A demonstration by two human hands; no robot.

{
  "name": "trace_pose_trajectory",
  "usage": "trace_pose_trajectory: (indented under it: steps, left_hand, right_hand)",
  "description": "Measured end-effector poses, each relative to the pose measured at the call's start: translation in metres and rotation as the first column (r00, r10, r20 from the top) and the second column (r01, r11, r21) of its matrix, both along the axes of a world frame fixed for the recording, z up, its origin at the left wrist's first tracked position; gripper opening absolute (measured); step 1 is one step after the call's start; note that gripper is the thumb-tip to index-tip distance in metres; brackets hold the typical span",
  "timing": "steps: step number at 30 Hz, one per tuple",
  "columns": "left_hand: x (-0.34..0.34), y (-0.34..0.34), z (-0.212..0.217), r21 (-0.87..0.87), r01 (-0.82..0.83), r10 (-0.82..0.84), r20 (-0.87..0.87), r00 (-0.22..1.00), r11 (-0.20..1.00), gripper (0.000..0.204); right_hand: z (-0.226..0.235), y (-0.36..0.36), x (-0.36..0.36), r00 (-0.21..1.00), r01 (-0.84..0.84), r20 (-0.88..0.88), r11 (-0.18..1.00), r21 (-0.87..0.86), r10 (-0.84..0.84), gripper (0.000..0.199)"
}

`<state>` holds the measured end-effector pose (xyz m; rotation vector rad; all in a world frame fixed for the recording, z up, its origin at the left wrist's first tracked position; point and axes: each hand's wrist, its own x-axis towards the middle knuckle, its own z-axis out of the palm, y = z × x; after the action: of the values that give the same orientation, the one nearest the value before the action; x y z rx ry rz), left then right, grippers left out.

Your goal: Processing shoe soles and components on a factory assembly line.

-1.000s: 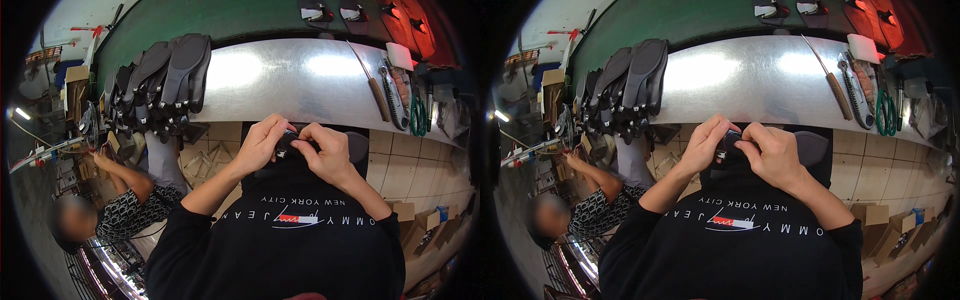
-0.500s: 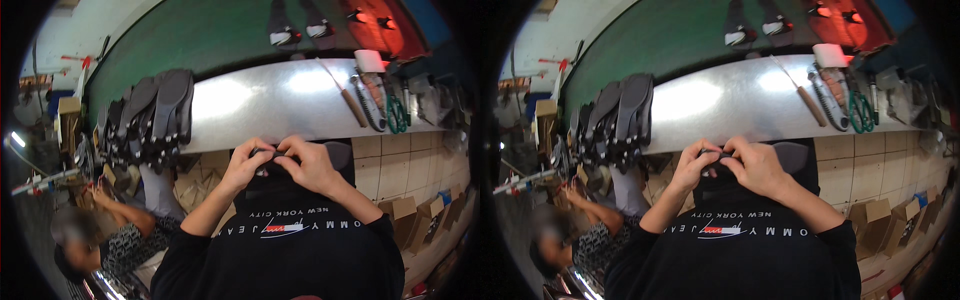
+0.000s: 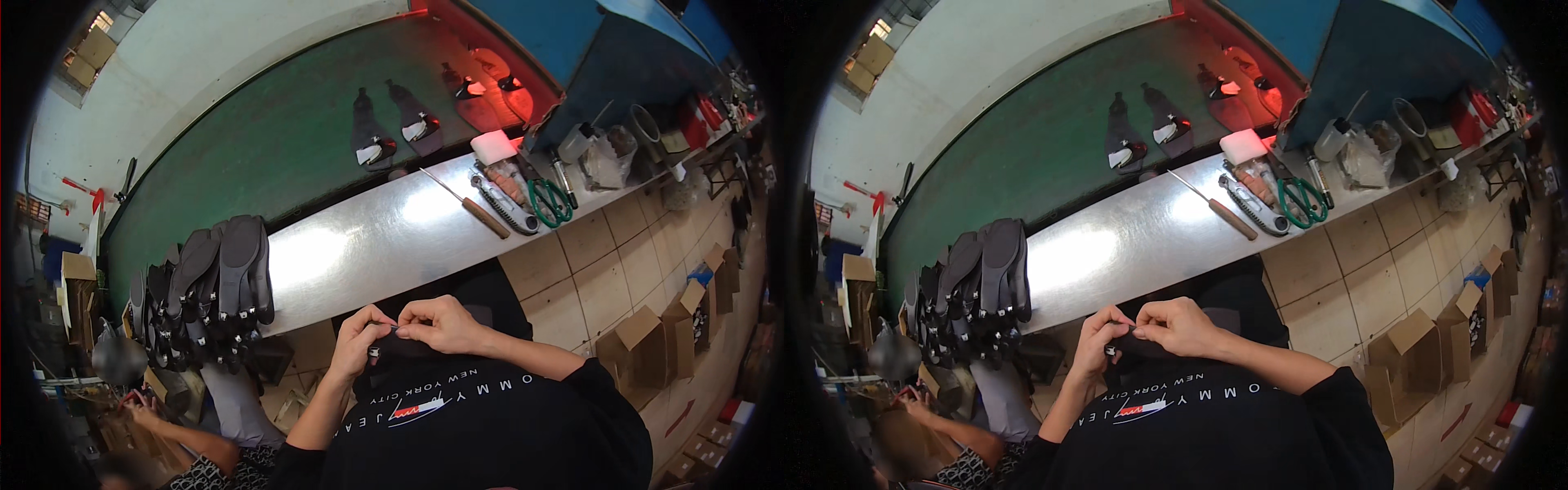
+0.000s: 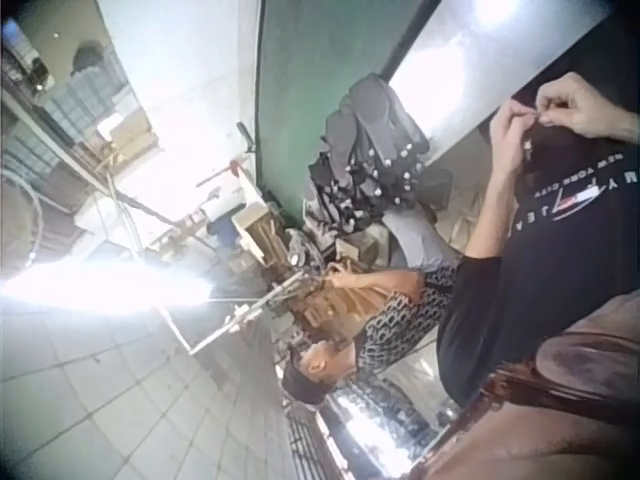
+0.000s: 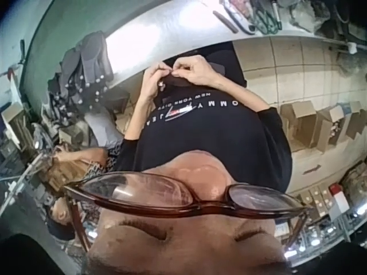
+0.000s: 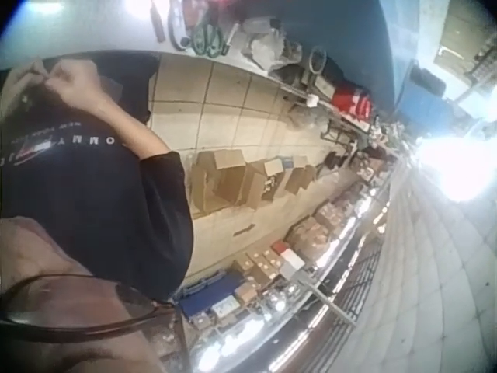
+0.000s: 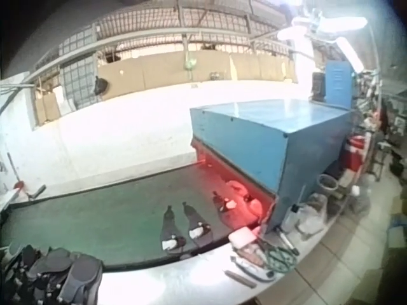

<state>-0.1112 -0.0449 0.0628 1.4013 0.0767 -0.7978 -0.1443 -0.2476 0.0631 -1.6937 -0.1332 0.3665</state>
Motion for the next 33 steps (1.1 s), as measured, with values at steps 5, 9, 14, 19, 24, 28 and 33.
trace_pose_trajectory:
  steps: [5, 9, 14, 19, 24, 28, 33]
  left_hand:
    - [-0.006, 0.013, 0.002, -0.018, 0.126, -0.126, -0.001, 0.992, 0.992, 0.008]
    - [-0.012, 0.019, 0.005, 0.008, 0.207, -0.207, 0.074, 0.976, 0.978, 0.022]
    - [-0.017, 0.037, -0.004, 0.101, 0.055, -0.070, 0.160, 0.985, 0.993, 0.018]
    - [0.026, 0.074, -0.020, -0.418, -0.318, 0.360, 0.022, 0.933, 0.851, 0.017]
    - [0.070, 0.076, -0.024, -0.736, -0.443, 0.342, -0.299, 0.891, 0.512, 0.028]
    - [0.095, 0.086, -0.094, -0.780, -0.479, 0.208, -0.432, 0.878, 0.402, 0.027]
    - [0.095, 0.047, -0.076, -0.669, -0.616, 0.303, -0.537, 0.788, 0.417, 0.029]
  right_hand:
    - [-0.002, 0.006, -0.014, 0.995, -0.022, 0.099, 0.997, -0.074, 0.029, 0.016]
    - [0.006, 0.005, -0.018, 0.956, -0.062, 0.250, 0.940, -0.337, 0.152, 0.026]
    - [0.015, -0.008, 0.003, 0.866, 0.170, 0.497, 0.969, -0.180, -0.059, 0.018]
    - [-0.002, -0.077, 0.053, 0.545, 0.709, 0.763, 0.677, -0.198, -0.348, 0.025]
    - [-0.045, -0.094, 0.077, 0.654, 0.739, 0.724, 0.390, -0.550, -0.218, 0.033]
    - [-0.061, -0.092, 0.090, 0.714, 0.677, 0.676, 0.429, -0.598, -0.184, 0.032]
    - [-0.065, -0.098, 0.093, 0.661, 0.715, 0.738, 0.411, -0.566, -0.135, 0.028]
